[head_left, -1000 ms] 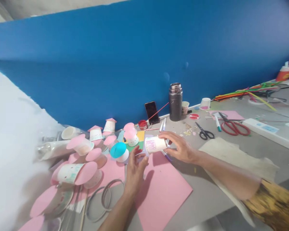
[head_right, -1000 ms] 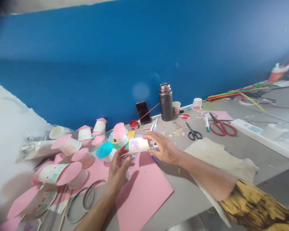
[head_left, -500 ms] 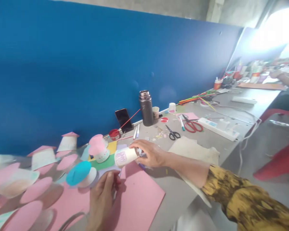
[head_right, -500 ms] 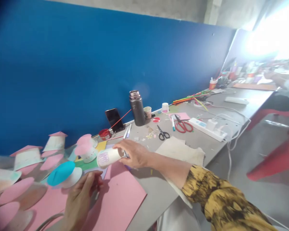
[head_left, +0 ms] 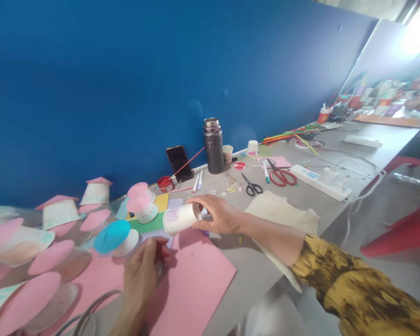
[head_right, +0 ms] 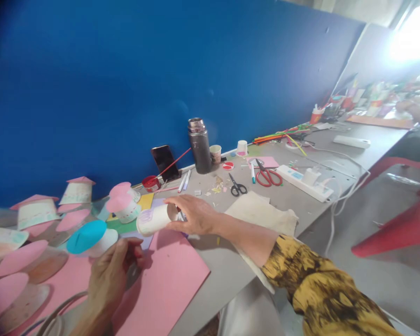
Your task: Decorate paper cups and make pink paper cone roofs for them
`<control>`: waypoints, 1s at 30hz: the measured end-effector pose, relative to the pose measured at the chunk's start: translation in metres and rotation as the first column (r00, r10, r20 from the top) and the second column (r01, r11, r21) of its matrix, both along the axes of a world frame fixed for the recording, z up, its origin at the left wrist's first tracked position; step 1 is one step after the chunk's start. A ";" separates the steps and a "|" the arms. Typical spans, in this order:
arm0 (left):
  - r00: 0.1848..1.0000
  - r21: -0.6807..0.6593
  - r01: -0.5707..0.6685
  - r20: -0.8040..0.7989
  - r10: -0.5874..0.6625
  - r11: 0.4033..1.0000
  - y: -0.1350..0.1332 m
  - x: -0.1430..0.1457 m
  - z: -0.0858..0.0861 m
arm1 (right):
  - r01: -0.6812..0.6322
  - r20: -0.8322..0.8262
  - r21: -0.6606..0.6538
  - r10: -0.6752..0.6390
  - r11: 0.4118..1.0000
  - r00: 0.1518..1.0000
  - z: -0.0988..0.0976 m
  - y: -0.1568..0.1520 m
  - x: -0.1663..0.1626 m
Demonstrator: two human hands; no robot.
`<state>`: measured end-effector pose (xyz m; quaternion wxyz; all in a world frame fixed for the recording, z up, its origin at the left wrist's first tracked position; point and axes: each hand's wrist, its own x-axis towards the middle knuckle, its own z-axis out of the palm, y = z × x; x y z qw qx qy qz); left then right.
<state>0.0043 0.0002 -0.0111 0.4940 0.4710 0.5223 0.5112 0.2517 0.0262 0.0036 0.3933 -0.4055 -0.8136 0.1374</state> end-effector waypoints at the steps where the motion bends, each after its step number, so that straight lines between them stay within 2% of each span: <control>1: 1.000 -0.006 0.003 0.020 -0.003 1.000 0.000 0.001 0.000 | 0.003 0.003 0.004 -0.003 1.000 1.000 0.000 0.000 0.000; 7: 0.992 -0.002 -0.026 0.126 0.026 1.000 0.001 0.002 0.005 | -0.015 0.031 -0.006 0.015 1.000 0.999 -0.002 0.000 0.000; 18: 0.988 -0.022 0.002 0.152 0.002 1.000 0.001 -0.001 -0.002 | -0.025 0.038 -0.055 0.027 0.998 0.999 -0.002 -0.001 0.000; 25: 0.994 -0.011 0.003 0.110 -0.002 1.000 0.001 0.000 -0.003 | -0.029 0.050 -0.077 0.033 0.997 0.998 -0.002 -0.005 0.000; 30: 0.999 0.008 0.050 -0.011 -0.050 0.999 -0.001 -0.002 -0.004 | -0.010 0.084 -0.104 0.019 0.995 0.996 0.001 -0.006 0.000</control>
